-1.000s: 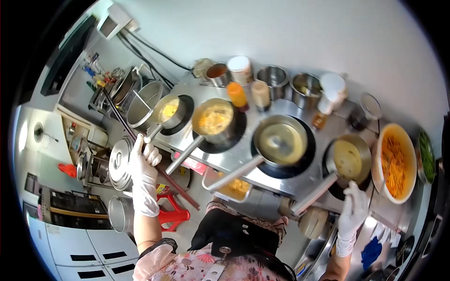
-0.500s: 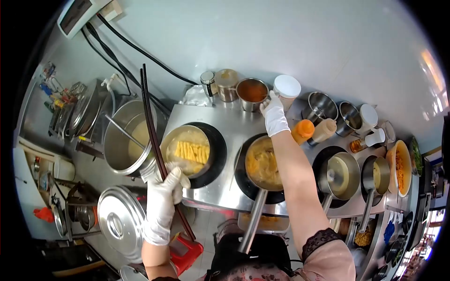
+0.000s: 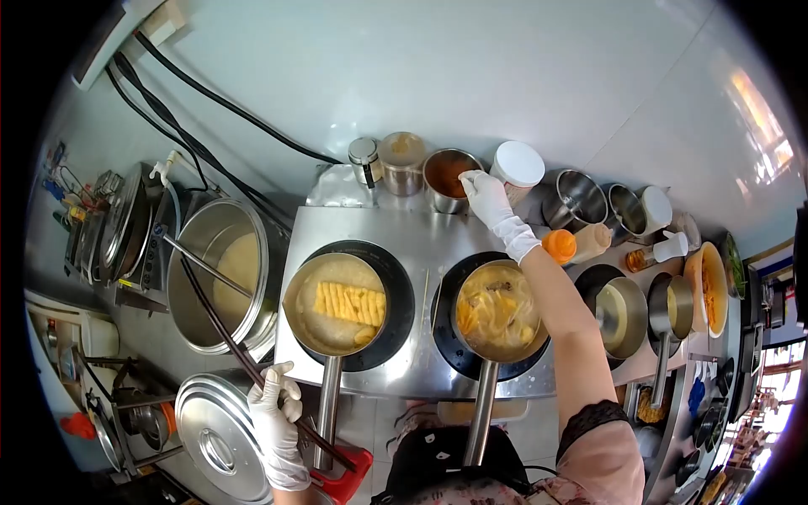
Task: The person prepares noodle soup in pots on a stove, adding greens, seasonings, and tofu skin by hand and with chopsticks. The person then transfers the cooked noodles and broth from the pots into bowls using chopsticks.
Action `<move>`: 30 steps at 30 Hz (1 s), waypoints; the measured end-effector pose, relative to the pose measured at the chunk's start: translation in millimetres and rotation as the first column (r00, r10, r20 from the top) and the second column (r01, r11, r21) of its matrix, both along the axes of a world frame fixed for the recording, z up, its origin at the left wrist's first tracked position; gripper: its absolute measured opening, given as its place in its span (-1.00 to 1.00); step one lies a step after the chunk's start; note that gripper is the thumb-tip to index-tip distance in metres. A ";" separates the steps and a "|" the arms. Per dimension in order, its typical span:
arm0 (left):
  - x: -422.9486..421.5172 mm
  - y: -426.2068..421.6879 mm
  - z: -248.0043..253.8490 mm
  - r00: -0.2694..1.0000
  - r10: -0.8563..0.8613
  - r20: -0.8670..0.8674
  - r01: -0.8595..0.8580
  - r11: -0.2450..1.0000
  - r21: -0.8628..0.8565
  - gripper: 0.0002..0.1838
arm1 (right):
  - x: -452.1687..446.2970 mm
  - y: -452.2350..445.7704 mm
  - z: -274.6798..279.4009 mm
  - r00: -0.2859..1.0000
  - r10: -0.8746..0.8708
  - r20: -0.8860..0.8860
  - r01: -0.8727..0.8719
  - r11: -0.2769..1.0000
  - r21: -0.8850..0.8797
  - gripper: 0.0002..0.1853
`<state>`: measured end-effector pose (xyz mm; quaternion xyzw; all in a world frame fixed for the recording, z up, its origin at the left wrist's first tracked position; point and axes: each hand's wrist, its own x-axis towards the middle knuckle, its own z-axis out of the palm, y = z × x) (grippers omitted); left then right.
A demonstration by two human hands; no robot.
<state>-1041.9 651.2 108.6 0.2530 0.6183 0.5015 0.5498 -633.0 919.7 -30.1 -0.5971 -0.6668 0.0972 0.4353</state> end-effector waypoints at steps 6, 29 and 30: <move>-10.1 -7.4 -4.8 0.991 0.130 -0.003 -0.130 0.991 0.028 -0.68 | -0.2 -7.0 -8.8 0.905 -0.184 -0.384 0.087 0.962 -0.258 -0.82; -30.1 -16.5 -1.6 0.991 0.124 0.052 -0.127 0.990 0.065 -0.65 | -37.8 -59.4 107.7 0.609 -0.198 -0.768 -0.067 0.952 -0.299 -0.81; -31.2 -17.2 -1.5 0.991 0.117 0.058 -0.121 0.990 0.072 -0.65 | -48.4 -65.7 108.2 0.655 -0.133 -0.744 -0.085 0.965 -0.248 -0.80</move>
